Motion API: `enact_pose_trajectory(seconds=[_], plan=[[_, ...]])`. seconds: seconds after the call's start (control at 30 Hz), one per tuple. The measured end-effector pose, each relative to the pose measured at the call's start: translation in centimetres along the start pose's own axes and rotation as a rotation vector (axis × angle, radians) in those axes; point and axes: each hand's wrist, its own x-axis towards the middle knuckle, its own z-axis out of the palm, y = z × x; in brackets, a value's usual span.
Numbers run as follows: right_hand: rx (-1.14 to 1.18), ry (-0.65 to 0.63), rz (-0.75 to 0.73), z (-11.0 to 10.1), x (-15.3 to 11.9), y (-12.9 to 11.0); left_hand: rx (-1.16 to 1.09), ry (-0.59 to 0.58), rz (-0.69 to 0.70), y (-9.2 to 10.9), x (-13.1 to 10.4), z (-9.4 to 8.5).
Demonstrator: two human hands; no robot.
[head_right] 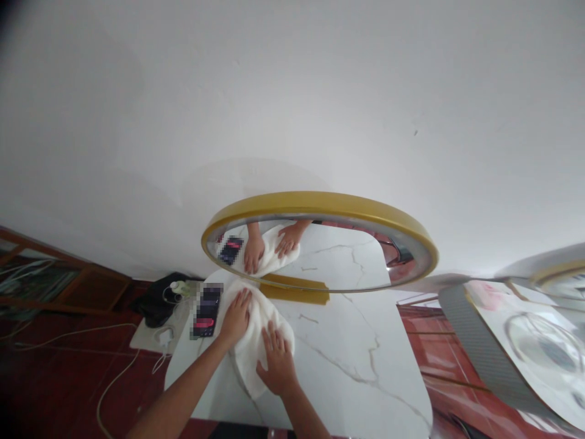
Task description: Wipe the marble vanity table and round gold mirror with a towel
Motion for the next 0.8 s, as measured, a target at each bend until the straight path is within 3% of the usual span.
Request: enact_pose_trajectory(seconds=[0.23, 0.33, 0.4, 0.53, 0.67, 0.8], plan=[[-0.076, 0.191, -0.074, 1.8, -6.9, 7.1, 0.046, 0.021, 0.178, 1.1, -10.0, 1.7], [-0.102, 0.2, -0.111, 1.8, -9.4, 9.5, 0.065, -0.002, 0.279, 1.4, -13.8, 2.3], [-0.109, 0.181, -0.144, 1.8, -10.3, 10.3, 0.075, 0.0, 0.294, 1.6, -15.2, 2.4], [-0.118, 0.159, -0.166, 2.1, -10.6, 10.1, 0.061, -0.011, 0.352, 1.8, -15.3, 2.2], [-0.141, 0.18, -0.104, 2.1, -9.5, 9.0, 0.003, -0.151, 0.517, 2.3, -13.8, 2.1], [-0.184, 0.218, 0.017, 0.8, -7.3, 8.7, -0.051, -0.208, 0.429, 3.7, -11.1, 1.9]])
